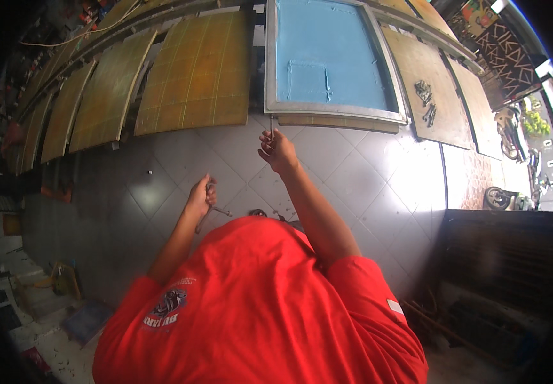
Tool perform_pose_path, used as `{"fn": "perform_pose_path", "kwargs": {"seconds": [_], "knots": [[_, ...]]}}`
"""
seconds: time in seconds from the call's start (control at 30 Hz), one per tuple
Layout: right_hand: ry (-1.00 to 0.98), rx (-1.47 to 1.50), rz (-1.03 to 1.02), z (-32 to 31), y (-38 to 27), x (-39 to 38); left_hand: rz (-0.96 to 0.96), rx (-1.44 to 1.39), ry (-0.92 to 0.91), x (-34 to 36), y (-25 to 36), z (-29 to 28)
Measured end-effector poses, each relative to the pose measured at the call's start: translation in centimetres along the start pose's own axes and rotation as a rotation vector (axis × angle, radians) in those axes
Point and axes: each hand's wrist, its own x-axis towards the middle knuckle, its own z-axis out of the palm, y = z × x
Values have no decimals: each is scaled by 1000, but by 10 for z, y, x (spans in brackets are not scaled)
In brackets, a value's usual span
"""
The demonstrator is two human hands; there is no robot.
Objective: The person loosens a bolt on a screen frame using a wrench, replaces the existing screen with a different one from a stack, and then tightens the bolt on the new screen using the wrench.
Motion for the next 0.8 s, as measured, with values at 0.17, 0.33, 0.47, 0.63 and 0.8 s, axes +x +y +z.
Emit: {"fn": "perform_pose_path", "kwargs": {"seconds": [0.17,0.33,0.47,0.63,0.8], "knots": [[13,-48,-60,-10,-1,8,2,15,16,-2,-1,-1],[87,-101,-89,-6,-1,7,-3,0,21,-4,-2,-3],[-32,-46,-29,-2,-3,5,39,26,21,-6,-3,-2],[2,-108,-83,-9,-2,11,23,27,16,-7,-1,0],[83,-115,-105,-4,-1,3,14,13,20,-8,-3,-3]]}}
